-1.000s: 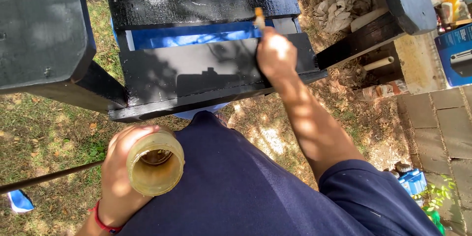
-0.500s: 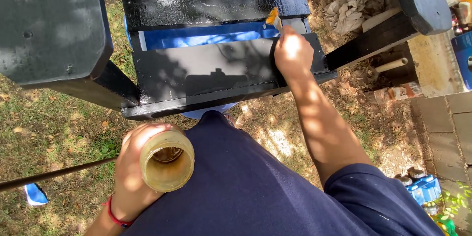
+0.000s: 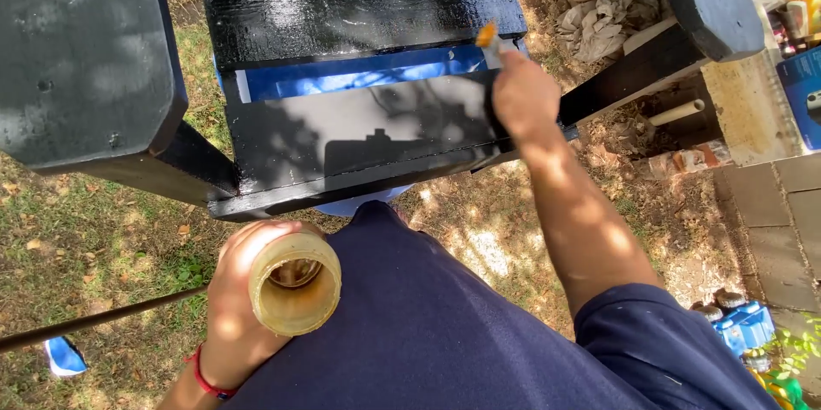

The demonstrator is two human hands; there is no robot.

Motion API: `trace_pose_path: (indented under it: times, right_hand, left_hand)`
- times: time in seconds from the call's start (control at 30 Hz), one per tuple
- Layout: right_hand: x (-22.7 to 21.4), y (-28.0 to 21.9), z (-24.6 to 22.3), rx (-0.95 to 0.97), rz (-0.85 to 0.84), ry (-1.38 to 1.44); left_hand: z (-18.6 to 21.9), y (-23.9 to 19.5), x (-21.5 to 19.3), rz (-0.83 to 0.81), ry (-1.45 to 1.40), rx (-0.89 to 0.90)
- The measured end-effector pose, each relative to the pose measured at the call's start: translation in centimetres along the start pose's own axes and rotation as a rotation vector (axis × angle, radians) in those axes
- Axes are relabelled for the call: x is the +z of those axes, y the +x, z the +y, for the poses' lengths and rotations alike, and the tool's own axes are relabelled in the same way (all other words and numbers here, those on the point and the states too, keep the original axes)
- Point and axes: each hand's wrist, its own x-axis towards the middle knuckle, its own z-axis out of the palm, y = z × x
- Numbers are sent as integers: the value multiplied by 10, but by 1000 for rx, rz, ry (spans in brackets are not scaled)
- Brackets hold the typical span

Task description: Painting the wooden slats of a chair with black paint using a brush.

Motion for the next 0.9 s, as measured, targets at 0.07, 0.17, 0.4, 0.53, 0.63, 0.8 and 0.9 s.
trace_pose_path:
  times: [0.07, 0.17, 0.4, 0.53, 0.63, 0.8, 0.9]
  right_hand:
    - [-10, 5, 18, 92, 46, -10]
    - [-21, 21, 42, 154, 107, -62]
    - [-13, 28, 22, 108, -8, -131]
    - [26, 37, 25, -79, 35, -54]
    - [43, 33, 1, -275, 170, 13]
    - [75, 6, -62, -416, 280, 70]
    - [44, -33, -124, -364, -5, 118]
  left_hand:
    - [-2, -2, 0, 15, 19, 5]
    - [-11, 2, 4, 24, 68, 41]
    - [-6, 0, 4, 30, 52, 30]
    - [4, 0, -5, 39, 53, 48]
    - [0, -3, -8, 8, 24, -4]
    - [-2, -7, -9, 20, 130, 125]
    - [-2, -14, -10, 43, 74, -34]
